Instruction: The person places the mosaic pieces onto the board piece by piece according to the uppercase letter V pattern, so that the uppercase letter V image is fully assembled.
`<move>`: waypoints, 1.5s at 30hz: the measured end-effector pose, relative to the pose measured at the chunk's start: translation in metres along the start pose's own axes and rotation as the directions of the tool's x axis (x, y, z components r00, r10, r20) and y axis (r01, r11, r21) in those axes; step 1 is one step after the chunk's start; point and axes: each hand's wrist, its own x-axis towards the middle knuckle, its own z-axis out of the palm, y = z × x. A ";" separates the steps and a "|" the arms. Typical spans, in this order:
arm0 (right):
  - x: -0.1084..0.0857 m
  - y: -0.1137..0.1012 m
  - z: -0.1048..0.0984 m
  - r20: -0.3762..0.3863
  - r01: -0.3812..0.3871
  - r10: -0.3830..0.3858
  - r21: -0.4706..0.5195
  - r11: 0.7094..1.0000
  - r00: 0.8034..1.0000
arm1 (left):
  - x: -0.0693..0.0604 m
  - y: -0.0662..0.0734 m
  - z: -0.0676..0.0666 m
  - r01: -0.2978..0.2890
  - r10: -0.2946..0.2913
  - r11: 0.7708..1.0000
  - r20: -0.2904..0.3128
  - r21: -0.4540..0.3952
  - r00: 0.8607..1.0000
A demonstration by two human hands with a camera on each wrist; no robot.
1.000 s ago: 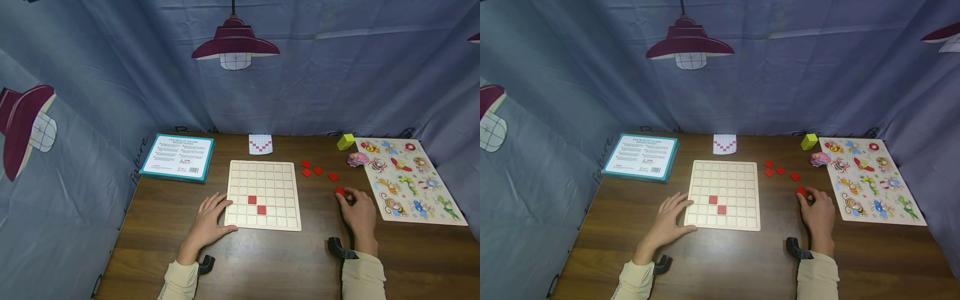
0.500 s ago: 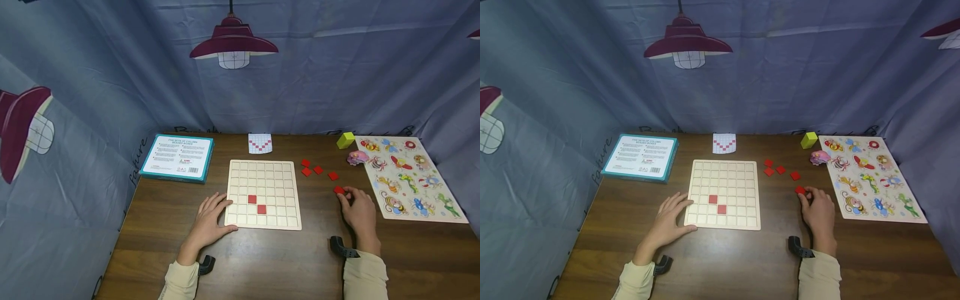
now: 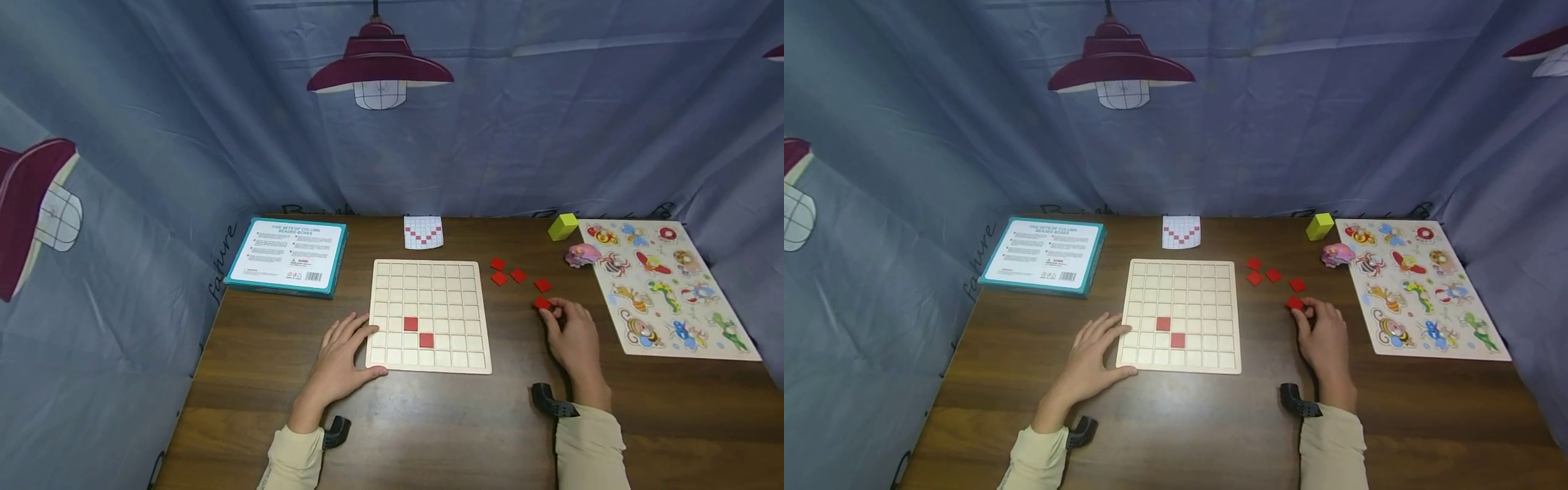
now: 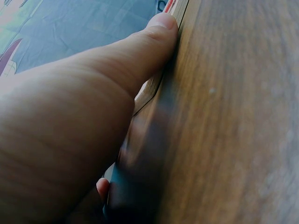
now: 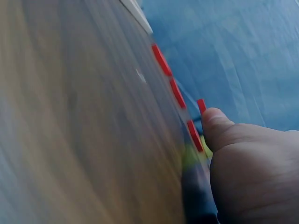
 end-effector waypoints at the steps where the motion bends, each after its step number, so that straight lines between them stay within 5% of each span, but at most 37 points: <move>1: 0.000 -0.003 0.002 0.000 0.011 -0.011 0.006 1.000 1.000 | 0.000 0.000 0.000 -0.001 0.001 1.000 -0.001 0.000 1.000; 15: 0.006 -0.062 0.039 0.079 0.180 -0.187 0.091 0.979 0.979 | -0.001 0.002 -0.001 0.002 -0.002 1.000 -0.009 -0.010 1.000; 29: 0.002 -0.143 0.079 0.193 0.330 -0.359 0.166 0.929 0.913 | 0.001 0.002 -0.001 0.004 -0.004 1.000 0.001 -0.007 1.000; 45: -0.001 -0.187 0.105 0.372 0.397 -0.388 0.055 0.916 0.843 | -0.001 0.004 -0.002 -0.051 0.052 0.998 -0.042 0.035 0.998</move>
